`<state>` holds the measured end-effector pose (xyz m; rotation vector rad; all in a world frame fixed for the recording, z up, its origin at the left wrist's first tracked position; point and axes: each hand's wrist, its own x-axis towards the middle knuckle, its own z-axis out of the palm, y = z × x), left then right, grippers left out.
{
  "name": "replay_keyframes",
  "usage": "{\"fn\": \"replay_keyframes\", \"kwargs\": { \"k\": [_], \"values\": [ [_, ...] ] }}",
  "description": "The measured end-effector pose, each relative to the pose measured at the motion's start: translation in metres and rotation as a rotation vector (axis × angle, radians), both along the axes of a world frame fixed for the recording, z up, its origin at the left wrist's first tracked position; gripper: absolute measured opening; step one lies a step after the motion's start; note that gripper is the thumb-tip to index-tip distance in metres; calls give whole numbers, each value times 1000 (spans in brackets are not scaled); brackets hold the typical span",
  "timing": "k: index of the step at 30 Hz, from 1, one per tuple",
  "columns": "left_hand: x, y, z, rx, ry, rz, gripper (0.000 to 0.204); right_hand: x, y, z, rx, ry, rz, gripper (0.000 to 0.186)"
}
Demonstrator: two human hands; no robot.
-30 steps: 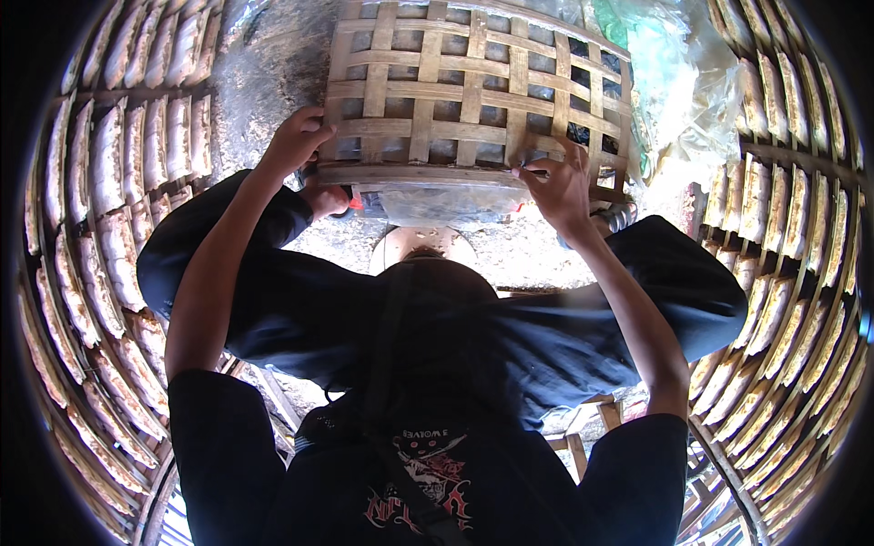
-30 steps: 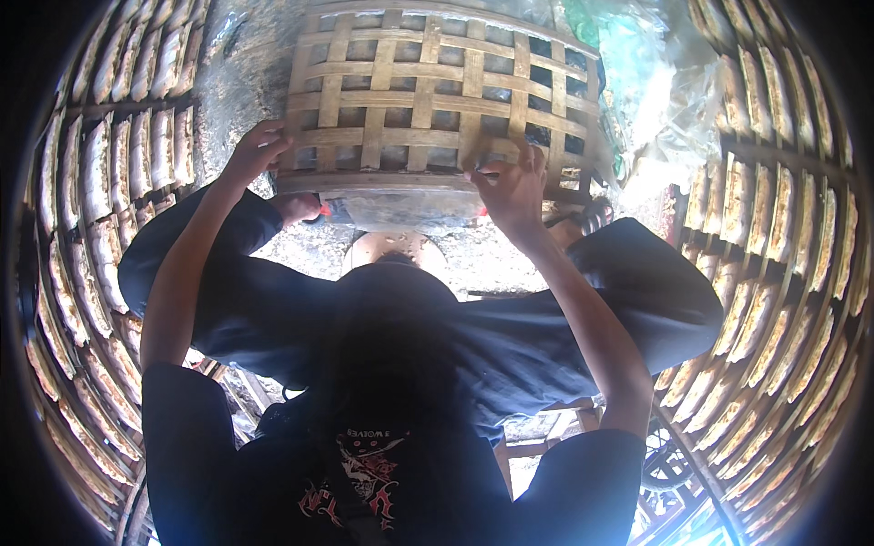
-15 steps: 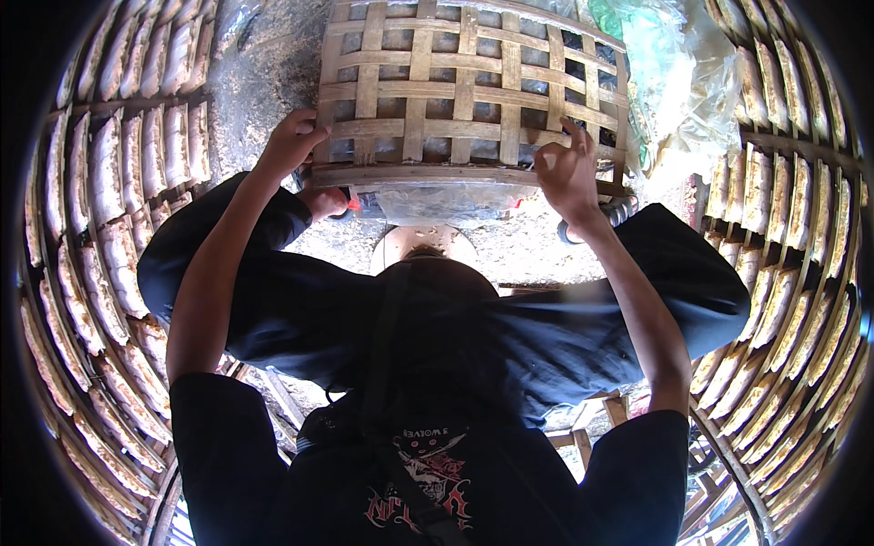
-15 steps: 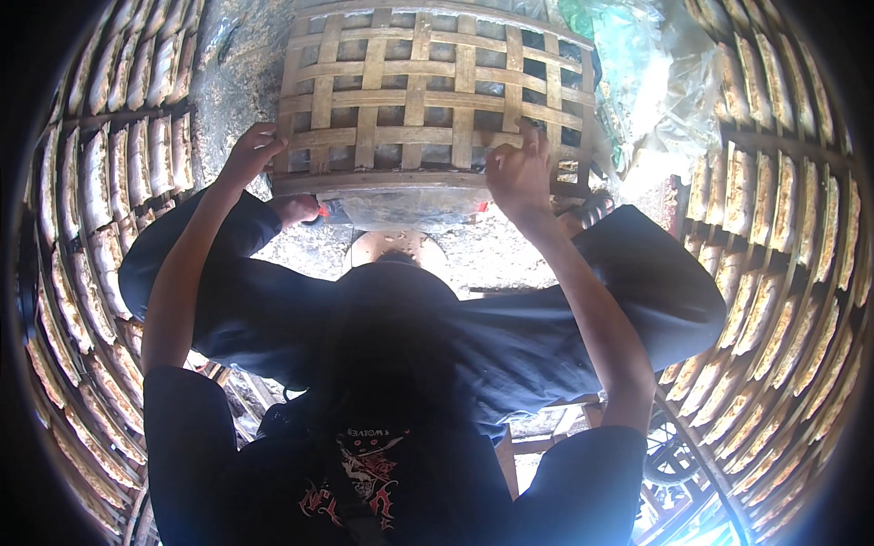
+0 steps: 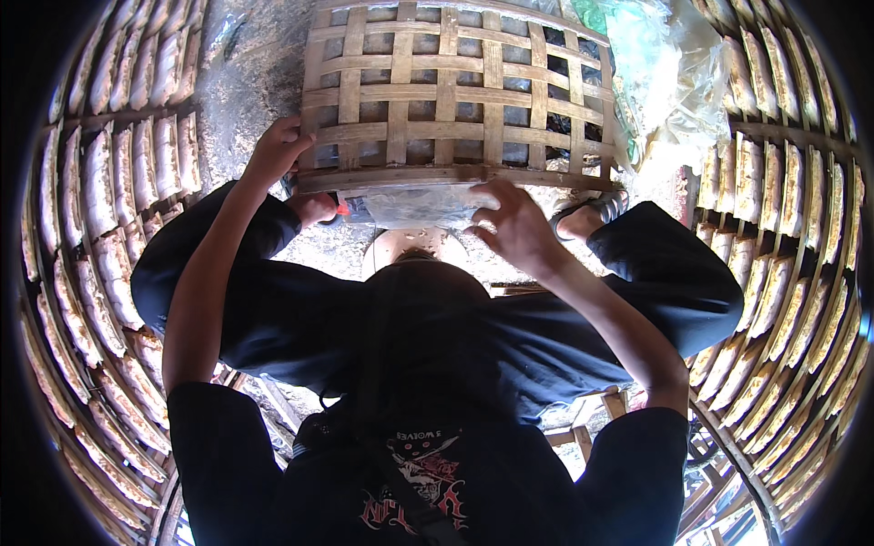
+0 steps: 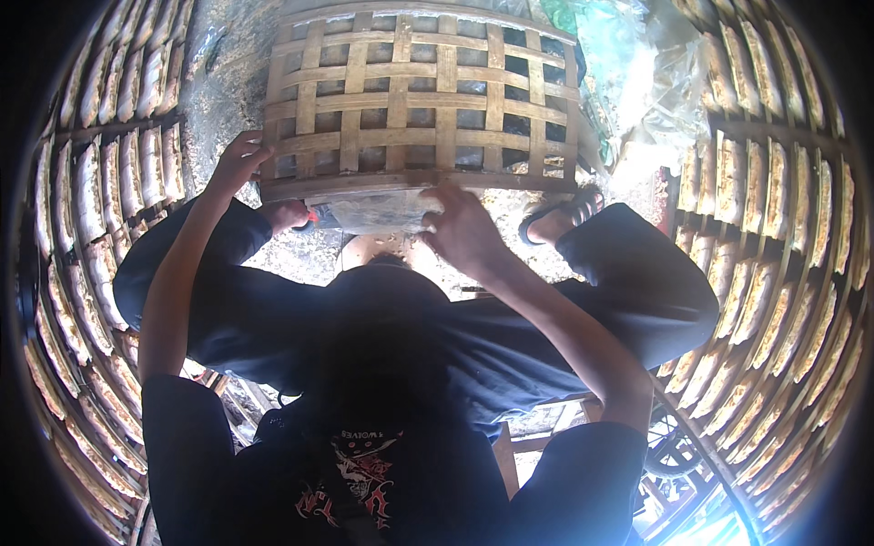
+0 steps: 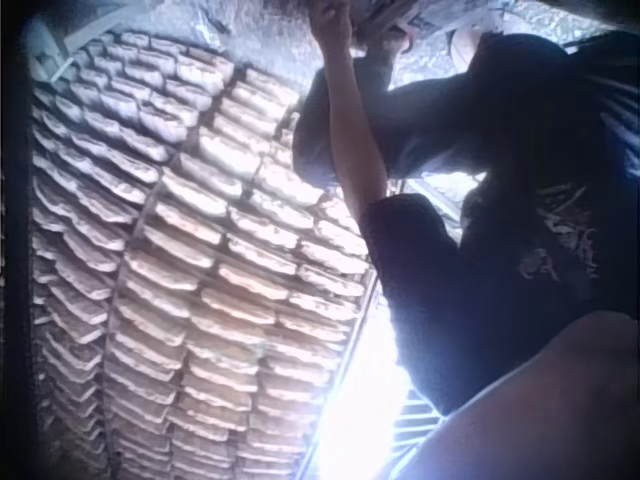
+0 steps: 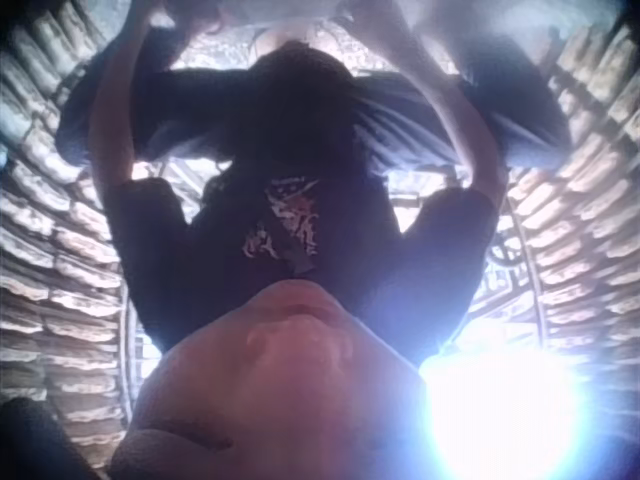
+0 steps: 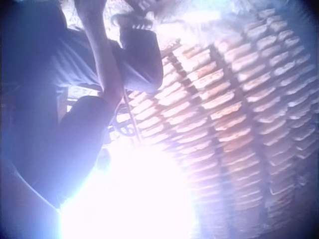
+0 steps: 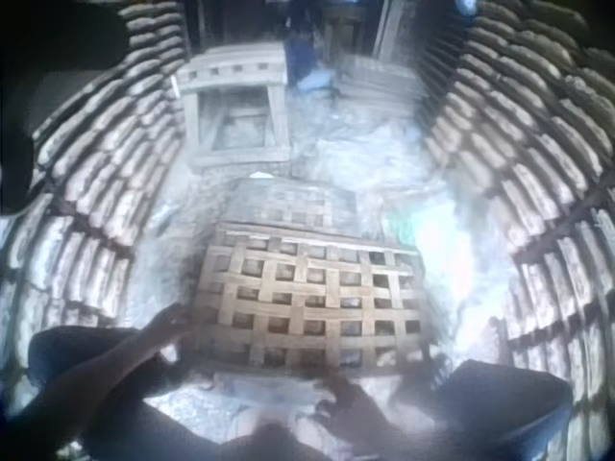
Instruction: The person sits on the ground and repairs a rectangular wooden lattice frame by hand. They repeatedly press, tap, and adjust the slats to tighten the weave, then flip the frame to work on the other side.
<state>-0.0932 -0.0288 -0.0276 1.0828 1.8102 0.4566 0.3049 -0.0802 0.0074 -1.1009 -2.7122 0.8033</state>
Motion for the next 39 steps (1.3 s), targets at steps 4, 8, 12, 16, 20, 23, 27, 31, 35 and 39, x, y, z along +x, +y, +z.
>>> {"fn": "replay_keyframes", "kwargs": {
  "k": [4, 8, 12, 16, 20, 23, 27, 31, 35, 39],
  "values": [
    [0, 0, 1, -33, -30, 26, 43, 14, 29, 2, -53, 118, -327, 18],
    [-2, -3, -3, 8, 1, -7, 36, 24, 43, 8, 37, 19, -440, 11],
    [-2, 9, 16, -195, -38, -102, 35, 18, 41, 3, 16, 91, -496, 21],
    [4, 17, 45, -265, -87, -113, 39, 6, 34, 21, 91, 73, -329, 38],
    [4, 21, 60, -248, -105, -130, 43, -19, 19, 15, 203, 33, -120, 62],
    [10, 20, 67, -211, -113, -163, 42, -44, 11, 4, 299, 23, -59, 54],
    [14, 20, 79, -178, -189, -207, 43, -49, 11, -7, 371, 90, -37, 46],
    [21, 17, 77, -124, -285, -122, 53, -44, 17, -10, 302, 328, -30, 36],
    [40, 14, 63, 76, -469, 235, 68, -37, 17, -16, 290, 368, 50, 34],
    [36, 43, 41, -61, -569, 282, 75, -36, 13, -18, 327, 306, 76, 29]
  ]
}}
